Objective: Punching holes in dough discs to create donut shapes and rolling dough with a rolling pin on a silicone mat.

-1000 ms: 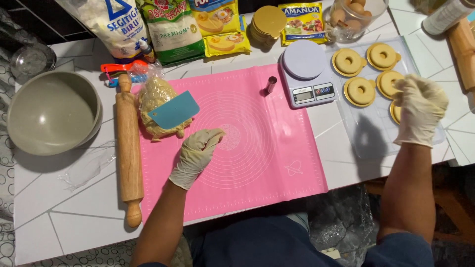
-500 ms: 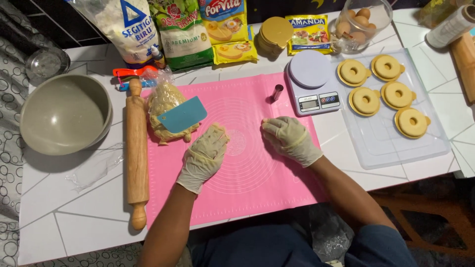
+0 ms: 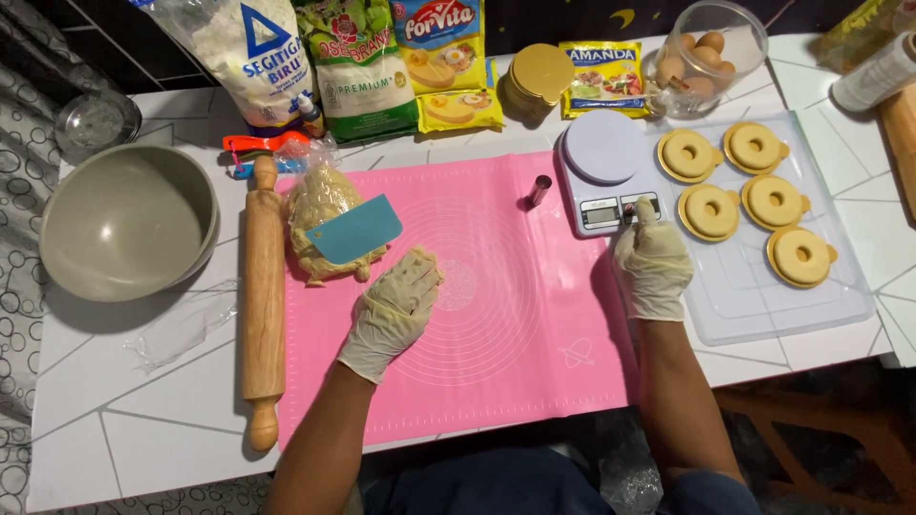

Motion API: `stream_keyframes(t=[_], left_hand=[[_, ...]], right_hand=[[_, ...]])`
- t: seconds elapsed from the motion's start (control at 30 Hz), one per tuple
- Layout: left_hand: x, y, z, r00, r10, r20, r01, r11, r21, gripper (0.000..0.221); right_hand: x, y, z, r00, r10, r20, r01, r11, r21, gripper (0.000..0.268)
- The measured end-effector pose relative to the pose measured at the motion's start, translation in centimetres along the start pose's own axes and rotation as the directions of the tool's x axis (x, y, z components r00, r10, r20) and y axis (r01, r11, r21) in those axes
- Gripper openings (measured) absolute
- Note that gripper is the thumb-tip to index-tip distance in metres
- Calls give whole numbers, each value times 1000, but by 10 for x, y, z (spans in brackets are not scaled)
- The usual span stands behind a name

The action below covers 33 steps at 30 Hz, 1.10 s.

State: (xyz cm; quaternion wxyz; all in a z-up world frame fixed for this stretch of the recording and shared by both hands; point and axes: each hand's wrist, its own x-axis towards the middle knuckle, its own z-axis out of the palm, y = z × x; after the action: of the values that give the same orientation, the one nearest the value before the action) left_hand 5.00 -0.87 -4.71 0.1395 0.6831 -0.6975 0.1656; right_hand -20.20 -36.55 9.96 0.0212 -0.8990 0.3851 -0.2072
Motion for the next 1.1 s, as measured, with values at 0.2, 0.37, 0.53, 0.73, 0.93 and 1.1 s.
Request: stream_keyframes(t=[0.2, 0.37, 0.53, 0.73, 0.93, 1.1], left_hand=[[13, 16, -45, 995, -21, 99, 19, 1000, 16, 52], [-5, 5, -12, 984, -71, 161, 60, 995, 74, 59], [5, 19, -45, 969, -65, 237, -56, 881, 470, 63], [14, 18, -49, 938, -92, 335, -268, 424, 865, 68], [17, 14, -19, 997, -68, -27, 65, 995, -77, 33], [21, 24, -36, 990, -140, -4, 139, 987, -77, 29]], right_hand=[[9, 13, 16, 982, 20, 188, -17, 1000, -19, 49], [5, -7, -5, 980, 30, 196, -9, 994, -106, 47], [8, -10, -8, 963, 52, 264, -18, 991, -130, 49], [-4, -27, -8, 990, -3, 142, 18, 994, -105, 43], [-26, -71, 1, 764, -548, 342, 456, 832, 314, 22], [-20, -86, -2, 655, -682, 326, 573, 729, 375, 25]])
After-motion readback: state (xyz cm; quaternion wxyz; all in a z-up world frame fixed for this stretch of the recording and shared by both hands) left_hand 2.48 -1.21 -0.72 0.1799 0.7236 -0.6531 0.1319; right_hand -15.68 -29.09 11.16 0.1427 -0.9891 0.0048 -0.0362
